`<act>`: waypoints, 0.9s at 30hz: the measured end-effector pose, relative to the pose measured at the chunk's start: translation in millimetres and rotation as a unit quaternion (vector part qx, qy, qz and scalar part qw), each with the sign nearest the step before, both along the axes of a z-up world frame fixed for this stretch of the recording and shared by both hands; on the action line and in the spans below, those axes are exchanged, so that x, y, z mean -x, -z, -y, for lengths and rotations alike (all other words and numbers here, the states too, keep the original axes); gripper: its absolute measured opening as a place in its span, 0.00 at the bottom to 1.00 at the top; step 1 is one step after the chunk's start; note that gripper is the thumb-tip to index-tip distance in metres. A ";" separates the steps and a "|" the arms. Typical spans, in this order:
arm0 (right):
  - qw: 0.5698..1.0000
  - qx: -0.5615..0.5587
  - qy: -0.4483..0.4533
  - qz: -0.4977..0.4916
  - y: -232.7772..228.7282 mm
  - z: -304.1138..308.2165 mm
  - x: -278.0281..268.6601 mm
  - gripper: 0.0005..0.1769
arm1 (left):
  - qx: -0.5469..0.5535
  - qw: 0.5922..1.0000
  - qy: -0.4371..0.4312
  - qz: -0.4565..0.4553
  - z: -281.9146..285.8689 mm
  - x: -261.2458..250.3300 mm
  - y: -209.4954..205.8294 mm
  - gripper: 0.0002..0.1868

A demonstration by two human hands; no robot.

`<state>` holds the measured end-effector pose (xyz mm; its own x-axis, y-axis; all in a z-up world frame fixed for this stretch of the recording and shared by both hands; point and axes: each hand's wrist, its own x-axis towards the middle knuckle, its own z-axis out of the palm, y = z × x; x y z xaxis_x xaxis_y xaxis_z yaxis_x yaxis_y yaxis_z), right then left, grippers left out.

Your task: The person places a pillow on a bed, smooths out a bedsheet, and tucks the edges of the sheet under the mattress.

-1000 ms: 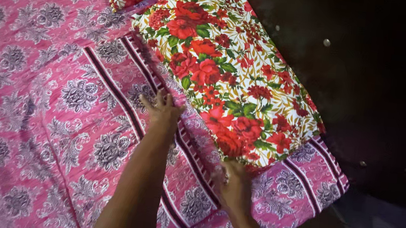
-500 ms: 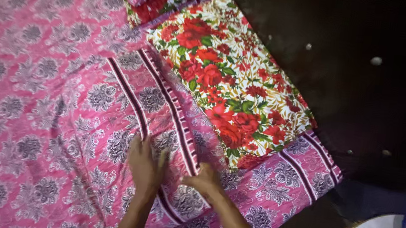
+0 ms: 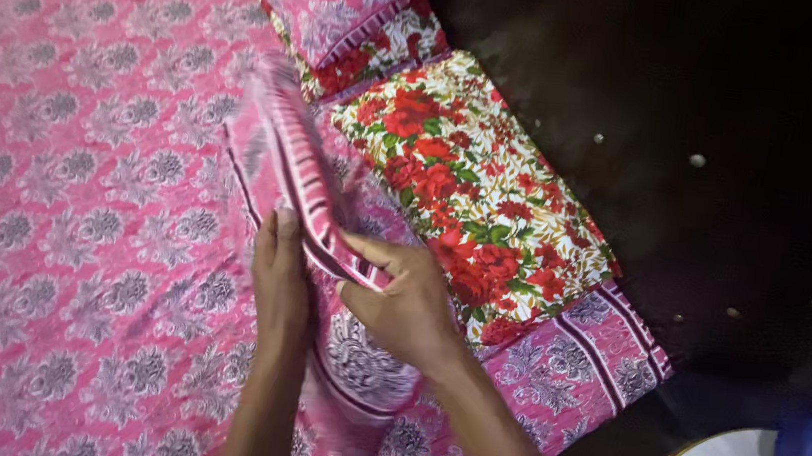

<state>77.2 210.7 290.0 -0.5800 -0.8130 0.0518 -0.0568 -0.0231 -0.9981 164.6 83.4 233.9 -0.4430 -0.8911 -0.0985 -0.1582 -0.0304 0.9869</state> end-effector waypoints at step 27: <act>0.990 -0.138 -0.001 0.019 181.4 -191.0 -8.5 0.06 | -0.361 0.926 0.006 0.113 -105.4 34.1 141.4 0.51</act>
<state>85.7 401.7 108.6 -0.5755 -0.7945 -0.1937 -0.0199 0.2504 -0.9679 130.4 188.7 92.4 -0.3483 -0.5517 -0.7579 -0.3635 -0.6657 0.6517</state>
